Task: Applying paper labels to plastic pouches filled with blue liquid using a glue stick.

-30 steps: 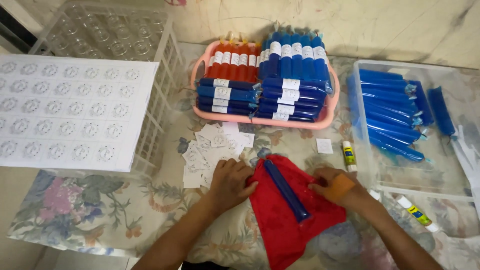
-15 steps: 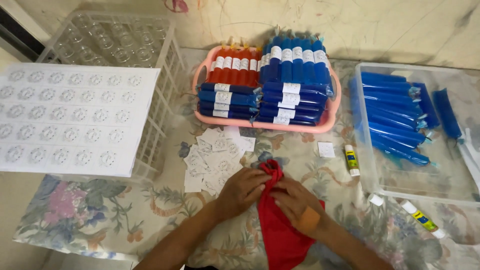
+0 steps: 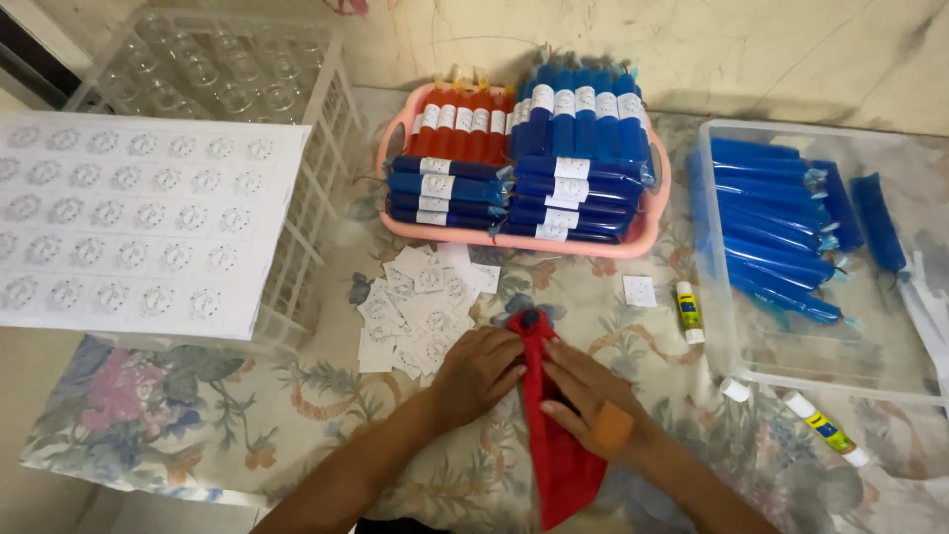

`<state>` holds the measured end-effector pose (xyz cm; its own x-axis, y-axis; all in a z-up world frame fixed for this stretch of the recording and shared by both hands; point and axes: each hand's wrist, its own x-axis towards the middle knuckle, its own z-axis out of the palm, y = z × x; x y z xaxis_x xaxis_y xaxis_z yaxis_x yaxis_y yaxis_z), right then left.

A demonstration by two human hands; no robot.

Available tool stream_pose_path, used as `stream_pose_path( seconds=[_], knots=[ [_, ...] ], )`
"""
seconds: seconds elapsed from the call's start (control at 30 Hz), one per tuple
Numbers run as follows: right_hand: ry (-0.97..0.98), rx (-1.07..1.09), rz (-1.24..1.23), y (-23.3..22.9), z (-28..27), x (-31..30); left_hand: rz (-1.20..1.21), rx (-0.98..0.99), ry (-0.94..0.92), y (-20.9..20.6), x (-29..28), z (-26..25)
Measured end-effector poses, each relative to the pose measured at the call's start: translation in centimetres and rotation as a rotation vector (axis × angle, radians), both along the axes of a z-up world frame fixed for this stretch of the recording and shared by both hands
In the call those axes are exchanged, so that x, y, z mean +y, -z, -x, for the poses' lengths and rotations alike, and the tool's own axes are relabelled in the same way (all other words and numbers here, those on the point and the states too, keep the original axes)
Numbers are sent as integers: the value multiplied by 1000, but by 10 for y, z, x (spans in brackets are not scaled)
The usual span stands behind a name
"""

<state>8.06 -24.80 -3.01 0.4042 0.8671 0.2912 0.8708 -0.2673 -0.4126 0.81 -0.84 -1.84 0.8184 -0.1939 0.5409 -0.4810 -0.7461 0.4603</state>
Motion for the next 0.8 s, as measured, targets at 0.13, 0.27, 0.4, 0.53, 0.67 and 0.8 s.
stream_pose_path(
  seconds=[0.13, 0.27, 0.4, 0.53, 0.67, 0.8],
  knots=[
    [23, 35, 85, -10, 9, 6, -17, 9, -46, -1, 0, 0],
    [-36, 86, 76, -19, 28, -25, -116, -28, -80, -1, -1, 1],
    [-22, 222, 261, -10, 43, -57, -142, -1, -84, -7, -3, 1],
    [-73, 154, 47, -18, 29, -29, -116, -30, -31, 5, -2, 0],
    [76, 263, 85, -20, 6, 6, -79, -42, -43, 4, 2, -2],
    [148, 399, 150, -16, 3, 18, -87, -69, -68, 6, 2, -3]
  ],
)
